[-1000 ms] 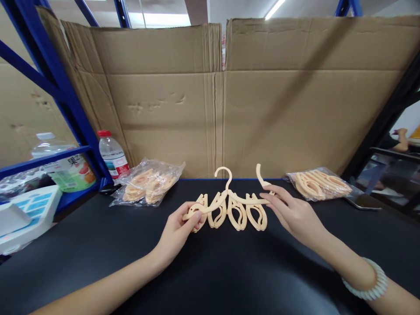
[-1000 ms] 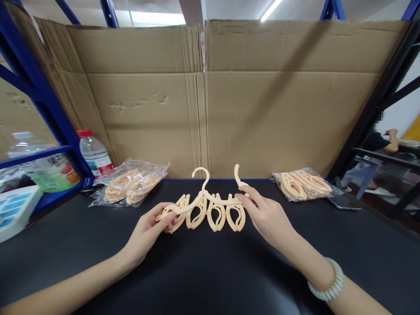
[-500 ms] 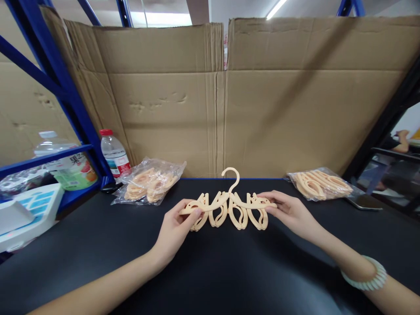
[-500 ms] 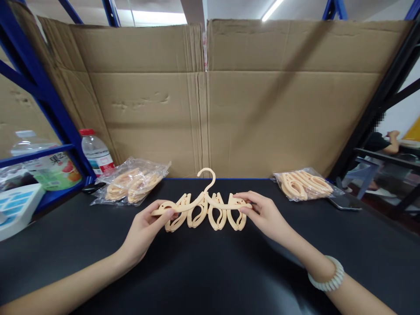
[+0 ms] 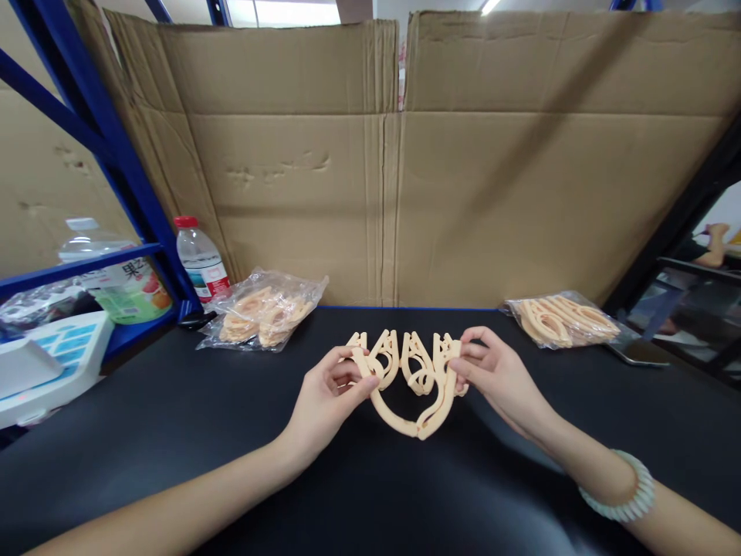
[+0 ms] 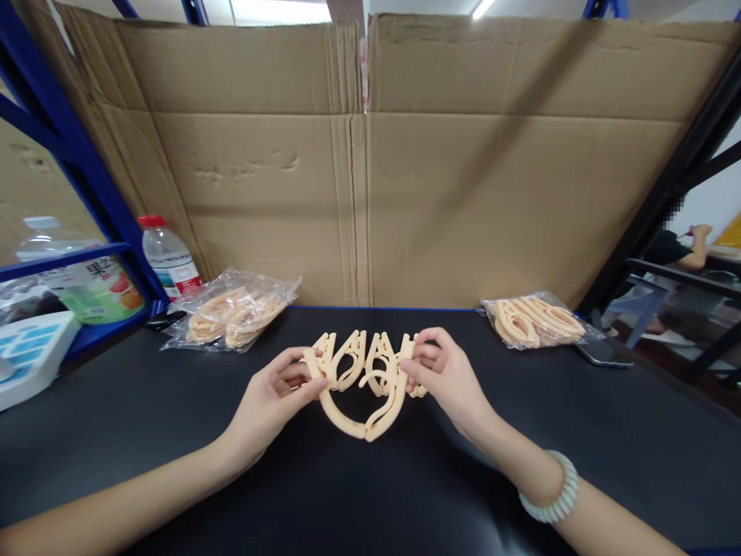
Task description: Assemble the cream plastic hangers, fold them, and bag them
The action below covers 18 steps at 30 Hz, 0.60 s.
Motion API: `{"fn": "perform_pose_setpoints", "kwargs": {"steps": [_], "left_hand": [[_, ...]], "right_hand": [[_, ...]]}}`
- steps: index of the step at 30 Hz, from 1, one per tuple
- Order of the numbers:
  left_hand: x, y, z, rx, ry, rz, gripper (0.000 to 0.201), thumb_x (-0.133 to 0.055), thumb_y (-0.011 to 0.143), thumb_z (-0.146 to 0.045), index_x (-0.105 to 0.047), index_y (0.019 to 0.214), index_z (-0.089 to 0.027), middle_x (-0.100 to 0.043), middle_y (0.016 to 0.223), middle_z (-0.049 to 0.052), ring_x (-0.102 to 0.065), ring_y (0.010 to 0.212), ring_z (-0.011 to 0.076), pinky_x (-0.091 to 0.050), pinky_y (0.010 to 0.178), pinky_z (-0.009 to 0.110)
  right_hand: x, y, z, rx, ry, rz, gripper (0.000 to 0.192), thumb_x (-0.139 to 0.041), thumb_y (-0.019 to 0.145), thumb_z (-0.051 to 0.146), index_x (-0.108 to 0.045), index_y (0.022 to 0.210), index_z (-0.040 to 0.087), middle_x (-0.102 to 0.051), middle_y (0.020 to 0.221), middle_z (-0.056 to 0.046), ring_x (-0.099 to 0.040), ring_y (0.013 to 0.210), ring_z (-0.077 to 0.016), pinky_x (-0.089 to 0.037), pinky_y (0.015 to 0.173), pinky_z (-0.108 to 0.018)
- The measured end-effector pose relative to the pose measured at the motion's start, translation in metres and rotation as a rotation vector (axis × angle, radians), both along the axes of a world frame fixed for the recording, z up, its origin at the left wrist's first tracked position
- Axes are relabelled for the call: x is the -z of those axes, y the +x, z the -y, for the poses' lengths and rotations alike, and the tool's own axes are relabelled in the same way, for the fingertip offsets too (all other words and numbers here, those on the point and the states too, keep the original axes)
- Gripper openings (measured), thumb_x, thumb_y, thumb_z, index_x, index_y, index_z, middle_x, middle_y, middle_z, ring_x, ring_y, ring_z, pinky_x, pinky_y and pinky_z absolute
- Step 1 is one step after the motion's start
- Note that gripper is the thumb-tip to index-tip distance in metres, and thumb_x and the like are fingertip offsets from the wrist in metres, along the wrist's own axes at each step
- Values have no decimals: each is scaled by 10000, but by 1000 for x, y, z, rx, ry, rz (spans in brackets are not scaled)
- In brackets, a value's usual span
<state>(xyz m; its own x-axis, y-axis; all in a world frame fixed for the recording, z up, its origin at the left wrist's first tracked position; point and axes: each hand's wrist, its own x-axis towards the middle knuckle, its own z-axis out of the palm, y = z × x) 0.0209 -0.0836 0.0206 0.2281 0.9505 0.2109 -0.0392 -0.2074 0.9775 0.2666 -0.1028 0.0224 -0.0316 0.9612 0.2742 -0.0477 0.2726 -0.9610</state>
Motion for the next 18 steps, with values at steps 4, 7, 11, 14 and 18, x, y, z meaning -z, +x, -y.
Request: {"fn": "perform_pose_setpoints", "kwargs": {"steps": [4, 7, 11, 14, 18], "left_hand": [[2, 5, 6, 66, 4, -29, 279, -766, 689, -307, -633, 874, -145, -699, 737, 37, -665, 727, 176, -546, 730, 294], [3, 5, 7, 51, 31, -35, 252, -762, 696, -295, -639, 862, -150, -698, 735, 33, -668, 714, 171, -551, 705, 283], [3, 4, 6, 15, 74, -27, 240, -764, 689, -283, -649, 858, -157, -698, 771, 31, -669, 726, 172, -563, 712, 287], [2, 4, 7, 3, 85, -20, 228, -759, 699, -267, -670, 881, -163, -706, 835, 36, -668, 754, 170, -569, 731, 286], [2, 4, 10, 80, 107, -15, 241, -715, 761, -243, -689, 995, -191, -711, 975, 43, -666, 879, 181, -556, 824, 295]], "right_hand": [[0, -17, 11, -149, 30, 147, 222, -692, 787, 354, -537, 790, 195, -619, 772, -4, -616, 665, -132, -531, 655, -286], [-3, -22, 19, -262, 81, 346, 143, -636, 836, 336, -656, 835, 194, -647, 865, -36, -629, 826, -162, -530, 781, -310], [-5, -22, 22, -344, 115, 405, 225, -567, 885, 338, -690, 1042, 234, -623, 966, -45, -612, 863, -153, -539, 795, -313], [-4, -22, 21, -330, 94, 407, 262, -555, 889, 328, -673, 1111, 254, -590, 983, -44, -592, 905, -158, -542, 820, -326], [-2, -24, 24, -340, 76, 398, 296, -565, 874, 267, -649, 1157, 257, -560, 1018, -51, -582, 924, -158, -551, 807, -316]]}}
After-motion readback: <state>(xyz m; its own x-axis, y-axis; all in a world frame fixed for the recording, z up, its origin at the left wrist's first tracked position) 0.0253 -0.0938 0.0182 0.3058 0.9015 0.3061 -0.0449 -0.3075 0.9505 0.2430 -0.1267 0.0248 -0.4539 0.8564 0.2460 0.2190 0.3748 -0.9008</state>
